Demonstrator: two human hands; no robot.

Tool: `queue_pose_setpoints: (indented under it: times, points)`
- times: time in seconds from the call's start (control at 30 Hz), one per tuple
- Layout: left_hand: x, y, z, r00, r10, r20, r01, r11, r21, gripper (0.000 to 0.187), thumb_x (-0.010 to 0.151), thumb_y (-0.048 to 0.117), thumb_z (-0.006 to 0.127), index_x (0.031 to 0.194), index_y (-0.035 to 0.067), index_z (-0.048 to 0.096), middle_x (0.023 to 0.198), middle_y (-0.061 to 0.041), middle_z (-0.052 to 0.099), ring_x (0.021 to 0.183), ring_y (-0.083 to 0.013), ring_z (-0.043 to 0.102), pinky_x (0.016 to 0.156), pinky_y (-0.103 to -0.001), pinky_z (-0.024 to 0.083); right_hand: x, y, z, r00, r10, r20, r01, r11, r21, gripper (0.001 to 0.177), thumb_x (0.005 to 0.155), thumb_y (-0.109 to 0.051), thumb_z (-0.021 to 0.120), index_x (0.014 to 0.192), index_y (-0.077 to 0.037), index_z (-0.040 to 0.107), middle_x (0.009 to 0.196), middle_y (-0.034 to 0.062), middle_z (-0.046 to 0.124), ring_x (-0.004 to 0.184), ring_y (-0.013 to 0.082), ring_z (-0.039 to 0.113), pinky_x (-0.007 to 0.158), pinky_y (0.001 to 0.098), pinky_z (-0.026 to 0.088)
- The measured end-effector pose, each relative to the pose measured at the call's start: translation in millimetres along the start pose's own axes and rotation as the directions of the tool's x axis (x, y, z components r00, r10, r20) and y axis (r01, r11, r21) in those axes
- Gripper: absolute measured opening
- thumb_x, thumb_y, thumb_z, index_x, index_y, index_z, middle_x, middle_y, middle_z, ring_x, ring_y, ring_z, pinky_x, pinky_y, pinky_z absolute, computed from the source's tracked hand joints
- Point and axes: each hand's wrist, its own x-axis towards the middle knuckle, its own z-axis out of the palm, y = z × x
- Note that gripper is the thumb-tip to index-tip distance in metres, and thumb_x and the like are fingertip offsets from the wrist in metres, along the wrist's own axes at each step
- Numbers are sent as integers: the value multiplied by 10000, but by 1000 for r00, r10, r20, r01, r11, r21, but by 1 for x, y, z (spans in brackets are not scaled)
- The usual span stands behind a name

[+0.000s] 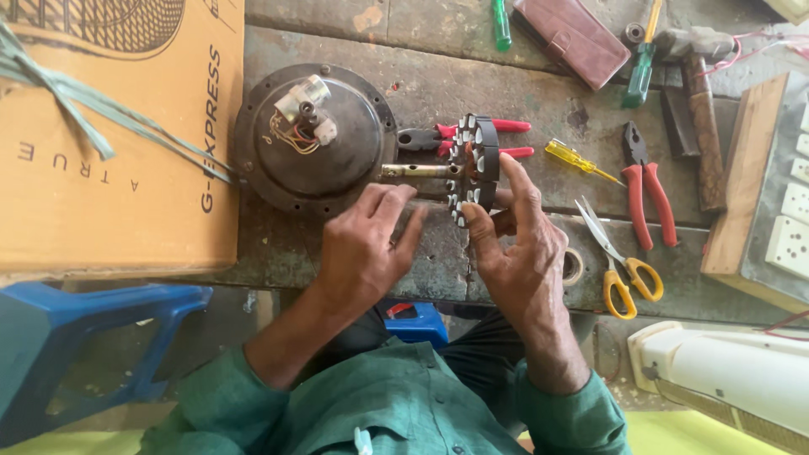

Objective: The person uses a yellow screwdriver to adjust and tighten components on a small electrical motor or switch assembly. They repeatedly rotate the part, probe internal contacts, and make fine adjustments while seated at a cluttered workbench.

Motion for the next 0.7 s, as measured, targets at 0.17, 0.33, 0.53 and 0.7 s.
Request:
queue_pose_setpoints:
  times: [0.17, 0.33, 0.53, 0.7]
  points:
    - [-20, -1, 23, 992, -74, 99, 67, 996, 66, 458, 945, 180, 705, 1337, -30, 597, 1352, -282, 597, 971, -431, 716, 786, -461, 598, -2, 3, 1, 999, -26, -28, 25, 999, -23, 587, 1010, -211, 732, 1506, -45, 466, 990, 120, 766, 772, 189, 763, 700, 339, 585]
    - [-4, 9, 28, 976, -115, 187, 126, 991, -47, 490, 919, 144, 675, 1342, -57, 532, 1539, -305, 415, 960, -462, 685, 794, -495, 577, -6, 9, -3, 998, -17, -69, 14, 999, -45, 577, 1025, -208, 711, 1523, -50, 466, 974, 121, 762, 787, 204, 763, 718, 346, 583]
    - [15, 8, 31, 987, 23, 160, 3, 987, -160, 448, 870, 25, 624, 1302, -58, 541, 1550, -293, 417, 1029, -456, 651, 816, -504, 553, -5, 13, -6, 995, 16, -100, -24, 997, -76, 565, 1025, -233, 686, 1517, -48, 479, 954, 126, 753, 828, 222, 773, 735, 358, 583]
    - [13, -2, 46, 992, 19, 126, 12, 971, -240, 168, 909, 8, 630, 1076, 9, 617, 1087, -188, 652, 1007, -409, 674, 844, -499, 551, -6, 12, -5, 993, 66, -96, -73, 995, -69, 574, 1016, -261, 682, 1513, -55, 484, 912, 116, 748, 793, 222, 762, 729, 364, 579]
